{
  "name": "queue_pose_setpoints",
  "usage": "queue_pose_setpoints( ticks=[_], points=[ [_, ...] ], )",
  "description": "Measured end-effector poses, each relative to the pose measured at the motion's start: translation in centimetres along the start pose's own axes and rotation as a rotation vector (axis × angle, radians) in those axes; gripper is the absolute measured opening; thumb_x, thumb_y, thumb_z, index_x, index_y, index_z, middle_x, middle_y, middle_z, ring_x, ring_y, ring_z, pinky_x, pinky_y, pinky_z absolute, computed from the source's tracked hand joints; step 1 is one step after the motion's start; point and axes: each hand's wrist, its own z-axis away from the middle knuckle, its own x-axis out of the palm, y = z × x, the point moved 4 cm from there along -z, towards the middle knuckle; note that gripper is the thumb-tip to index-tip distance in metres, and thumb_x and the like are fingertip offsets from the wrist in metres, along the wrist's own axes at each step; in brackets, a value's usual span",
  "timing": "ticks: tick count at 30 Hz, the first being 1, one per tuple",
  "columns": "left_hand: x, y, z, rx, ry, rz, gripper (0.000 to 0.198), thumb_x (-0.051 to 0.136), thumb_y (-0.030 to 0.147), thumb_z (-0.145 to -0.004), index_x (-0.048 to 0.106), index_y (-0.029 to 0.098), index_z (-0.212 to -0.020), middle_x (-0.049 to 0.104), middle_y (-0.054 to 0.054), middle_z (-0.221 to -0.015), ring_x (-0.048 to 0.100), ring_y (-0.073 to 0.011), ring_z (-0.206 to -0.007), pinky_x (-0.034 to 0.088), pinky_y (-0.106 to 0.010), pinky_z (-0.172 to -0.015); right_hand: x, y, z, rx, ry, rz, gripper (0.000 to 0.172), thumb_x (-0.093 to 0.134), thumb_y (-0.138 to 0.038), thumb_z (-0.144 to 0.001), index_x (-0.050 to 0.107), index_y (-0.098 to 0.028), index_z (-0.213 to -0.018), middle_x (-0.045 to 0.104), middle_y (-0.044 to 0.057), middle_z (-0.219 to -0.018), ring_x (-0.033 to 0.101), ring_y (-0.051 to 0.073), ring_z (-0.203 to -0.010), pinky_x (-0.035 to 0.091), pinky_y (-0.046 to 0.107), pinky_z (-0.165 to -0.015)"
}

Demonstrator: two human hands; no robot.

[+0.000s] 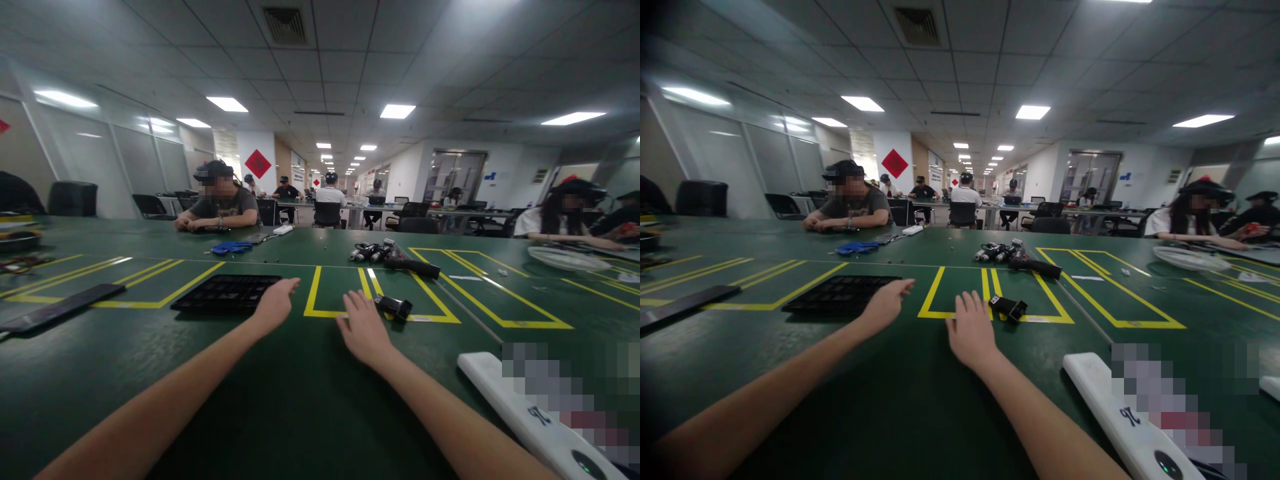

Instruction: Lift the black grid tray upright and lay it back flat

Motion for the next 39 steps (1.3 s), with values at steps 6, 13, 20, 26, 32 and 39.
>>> queue_pose_setpoints(
  ticks=[6,13,20,26,32,39],
  points=[
    [4.9,3.5,2.2,0.22,-0.31,0.023,0.047,0.032,0.006,-0.075,0.055,0.012,-0.116,0.05,-0.01,-0.127,0.045,-0.0173,-0.118,0.031,-0.032,-0.102,2.2,-4.1,2.4,-0.194,-0.261,-0.176,0.062,0.031,-0.05,-0.084,0.037,-0.01,-0.131,0.031,0.015,-0.14,0.023,0.029,-0.13,0.015,0.051,-0.105],
    [3.1,4.9,2.8,0.308,-0.152,-0.097,0.042,0.031,0.019,-0.085,0.048,0.01,-0.122,0.041,-0.013,-0.134,0.033,-0.0207,-0.126,0.02,-0.04,-0.106,1.6,-4.2,2.4,-0.243,-0.232,-0.107,0.055,0.031,-0.043,-0.086,0.042,-0.009,-0.128,0.037,0.016,-0.136,0.03,0.029,-0.127,0.02,0.049,-0.103],
    [2.2,9.8,8.0,0.429,-0.326,0.002,0.061,0.031,0.05,-0.085,0.026,0.018,-0.137,0.019,-0.009,-0.145,0.012,-0.0247,-0.133,0.014,-0.044,-0.107,-1.6,3.1,-0.4,-0.017,0.115,0.147,0.042,0.033,-0.024,-0.086,0.045,-0.011,-0.124,0.04,0.014,-0.134,0.028,0.026,-0.126,0.016,0.046,-0.104],
    [2.3,10.8,9.4,0.465,-0.577,0.134,0.062,0.029,0.055,-0.084,0.031,0.02,-0.135,0.025,-0.009,-0.143,0.021,-0.0257,-0.131,0.018,-0.043,-0.106,-1.0,9.8,-0.5,0.364,0.045,0.31,0.043,0.033,-0.034,-0.086,0.047,-0.013,-0.12,0.044,0.016,-0.128,0.034,0.035,-0.119,0.022,0.056,-0.094],
    [1.4,9.9,7.1,0.361,-0.351,0.018,0.047,0.033,0.047,-0.085,0.047,0.022,-0.123,0.043,-0.009,-0.131,0.04,-0.0263,-0.117,0.033,-0.041,-0.094,-0.5,9.9,-0.5,0.347,0.02,0.242,0.041,0.032,-0.034,-0.086,0.051,-0.011,-0.114,0.051,0.017,-0.114,0.046,0.029,-0.103,0.036,0.039,-0.084],
    [1.7,3.6,2.8,-0.064,-0.235,-0.017,0.02,0.046,0.029,-0.079,0.057,0.014,-0.086,0.058,-0.012,-0.083,0.056,-0.0236,-0.075,0.044,-0.035,-0.065,-0.6,10.0,-0.4,0.337,0.042,0.256,0.039,0.037,-0.034,-0.083,0.05,-0.012,-0.113,0.051,0.016,-0.112,0.047,0.029,-0.099,0.037,0.037,-0.081]
  ],
)
